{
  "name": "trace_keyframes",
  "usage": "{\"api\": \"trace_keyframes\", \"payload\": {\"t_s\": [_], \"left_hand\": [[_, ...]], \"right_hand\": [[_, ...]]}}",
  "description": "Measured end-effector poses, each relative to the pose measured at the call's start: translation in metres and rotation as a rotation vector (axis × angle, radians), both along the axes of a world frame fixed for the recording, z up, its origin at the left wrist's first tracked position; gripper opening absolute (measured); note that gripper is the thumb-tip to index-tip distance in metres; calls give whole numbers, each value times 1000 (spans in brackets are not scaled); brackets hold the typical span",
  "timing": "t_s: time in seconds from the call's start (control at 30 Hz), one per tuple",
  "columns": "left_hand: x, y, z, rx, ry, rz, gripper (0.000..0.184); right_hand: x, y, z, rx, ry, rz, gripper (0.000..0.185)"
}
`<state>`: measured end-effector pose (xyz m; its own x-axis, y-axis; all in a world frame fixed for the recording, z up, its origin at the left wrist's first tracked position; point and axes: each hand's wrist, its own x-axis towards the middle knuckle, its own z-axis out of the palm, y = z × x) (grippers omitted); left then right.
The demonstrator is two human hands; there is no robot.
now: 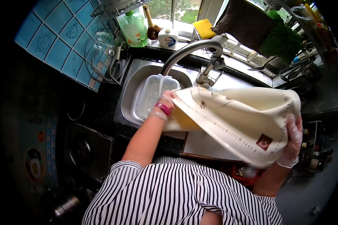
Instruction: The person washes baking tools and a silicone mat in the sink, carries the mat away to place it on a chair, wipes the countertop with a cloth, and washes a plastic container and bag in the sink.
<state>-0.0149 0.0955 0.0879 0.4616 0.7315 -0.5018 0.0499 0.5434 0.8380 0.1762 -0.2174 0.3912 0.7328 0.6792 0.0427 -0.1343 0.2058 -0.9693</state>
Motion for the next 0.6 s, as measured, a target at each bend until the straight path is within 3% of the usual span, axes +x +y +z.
{"api": "trace_keyframes", "payload": {"t_s": [0.03, 0.1, 0.13, 0.17, 0.23, 0.3, 0.37, 0.43, 0.5, 0.6], "left_hand": [[-12, 9, 11, -167, -199, 104, 40], [-34, 50, -4, -235, -475, 126, 52], [-42, 69, 27, -314, -519, 84, 58], [-39, 90, 26, -254, -651, 201, 59], [-42, 93, 84, -96, -702, 284, 52], [-53, 93, 111, -189, -666, 422, 40], [-65, 87, 95, -6, -596, 644, 21], [-72, 56, 79, -212, -383, 713, 28], [-77, 9, 69, -435, -352, 687, 34], [-90, -30, -10, -428, -245, 602, 43]], "right_hand": [[9, -3, 2, 29, 14, 0, 34], [28, -8, 1, 54, 64, -31, 33], [40, -13, -6, 50, 58, -33, 33], [44, -15, -12, 53, 61, -28, 33], [46, -19, -21, 67, 7, -100, 33], [39, -18, -24, 91, -5, -103, 34], [31, -16, -35, 56, -111, -154, 35], [23, -14, -58, -62, -77, -200, 35], [40, -34, -103, -187, 42, -182, 36], [59, -72, -165, -347, 308, -142, 36]]}}
